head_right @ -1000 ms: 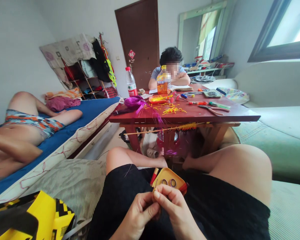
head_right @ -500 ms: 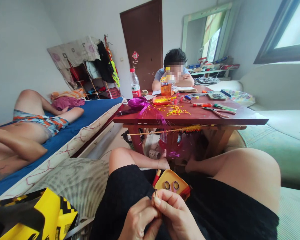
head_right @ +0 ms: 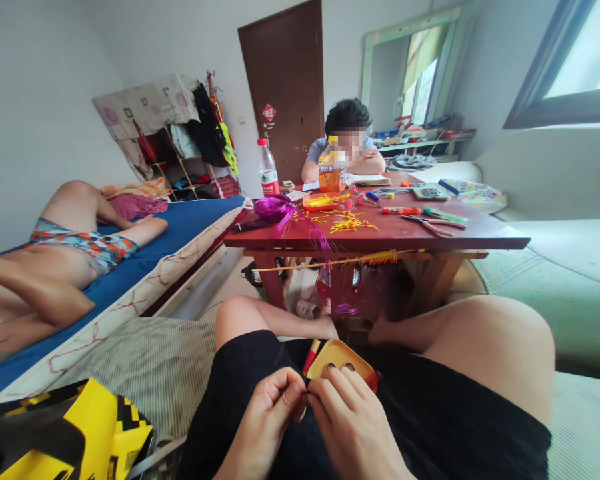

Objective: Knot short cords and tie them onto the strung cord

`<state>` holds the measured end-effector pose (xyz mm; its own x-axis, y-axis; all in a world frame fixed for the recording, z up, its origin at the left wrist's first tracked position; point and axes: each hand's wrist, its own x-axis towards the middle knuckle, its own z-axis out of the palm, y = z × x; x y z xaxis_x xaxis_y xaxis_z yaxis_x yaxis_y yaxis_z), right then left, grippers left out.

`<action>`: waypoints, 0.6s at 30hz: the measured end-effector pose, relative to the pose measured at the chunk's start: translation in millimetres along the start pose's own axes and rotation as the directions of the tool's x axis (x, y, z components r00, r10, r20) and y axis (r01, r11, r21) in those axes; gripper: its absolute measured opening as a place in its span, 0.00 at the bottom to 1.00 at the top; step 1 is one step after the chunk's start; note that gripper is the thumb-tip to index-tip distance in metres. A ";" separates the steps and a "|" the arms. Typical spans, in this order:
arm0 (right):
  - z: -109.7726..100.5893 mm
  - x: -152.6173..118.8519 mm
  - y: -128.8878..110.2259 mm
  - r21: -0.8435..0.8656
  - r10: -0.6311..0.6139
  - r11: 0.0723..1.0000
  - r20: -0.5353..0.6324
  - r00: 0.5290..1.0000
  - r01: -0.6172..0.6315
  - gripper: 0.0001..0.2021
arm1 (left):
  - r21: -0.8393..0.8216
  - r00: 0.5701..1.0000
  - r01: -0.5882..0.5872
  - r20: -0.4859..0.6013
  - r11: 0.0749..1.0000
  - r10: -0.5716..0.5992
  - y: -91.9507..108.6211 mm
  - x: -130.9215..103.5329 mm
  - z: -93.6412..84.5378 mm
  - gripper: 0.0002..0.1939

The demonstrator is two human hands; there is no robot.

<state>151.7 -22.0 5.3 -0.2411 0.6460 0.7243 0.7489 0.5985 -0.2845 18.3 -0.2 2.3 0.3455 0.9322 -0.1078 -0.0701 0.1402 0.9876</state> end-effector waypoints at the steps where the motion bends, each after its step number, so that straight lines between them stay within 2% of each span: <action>1: -1.5 2.2 -0.7 -0.015 -0.016 1.000 0.010 1.000 0.016 0.13 | 0.006 1.000 0.007 -0.005 1.000 -0.007 0.2 -0.5 -1.0 0.20; 4: -3.1 4.7 -2.0 -0.066 -0.070 0.995 0.011 0.998 0.070 0.14 | -0.109 0.993 0.113 -0.002 0.988 -0.114 -1.0 -3.4 -2.7 0.22; 7: -1.4 2.1 -2.2 -0.127 -0.115 0.985 -0.013 0.993 0.113 0.14 | -0.294 0.968 0.250 0.046 0.923 -0.247 -4.0 -4.8 -2.0 0.23; 10: 1.1 -0.5 -2.6 -0.160 -0.125 0.979 0.004 0.992 0.124 0.16 | -0.250 0.973 0.227 0.009 0.941 -0.232 -3.2 -3.6 -1.4 0.20; 12: 2.4 -0.8 -3.3 -0.160 -0.116 0.980 0.031 0.993 0.120 0.16 | -0.072 0.986 0.148 -0.069 0.986 -0.153 0.0 -2.8 -2.1 0.18; 14: 3.1 -0.6 -4.1 -0.120 -0.098 0.987 0.068 0.993 0.106 0.16 | 0.183 0.991 0.033 -0.132 0.983 -0.009 3.3 -3.2 -3.7 0.16; 16: 2.6 -0.8 -4.2 -0.003 -0.039 0.999 0.129 0.991 0.039 0.14 | 0.464 0.968 -0.136 -0.126 0.875 0.217 4.9 -4.7 -5.7 0.15; 18: 0.8 -1.9 -3.2 0.170 0.061 0.980 0.232 0.971 -0.102 0.12 | 0.665 0.907 -0.301 -0.021 0.684 0.420 3.7 -6.2 -7.1 0.15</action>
<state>149.3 -24.7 4.4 -0.3315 0.7737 0.5400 0.6537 0.6010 -0.4598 9.3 -3.0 5.8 0.2638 0.9117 0.3150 0.4700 -0.4067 0.7834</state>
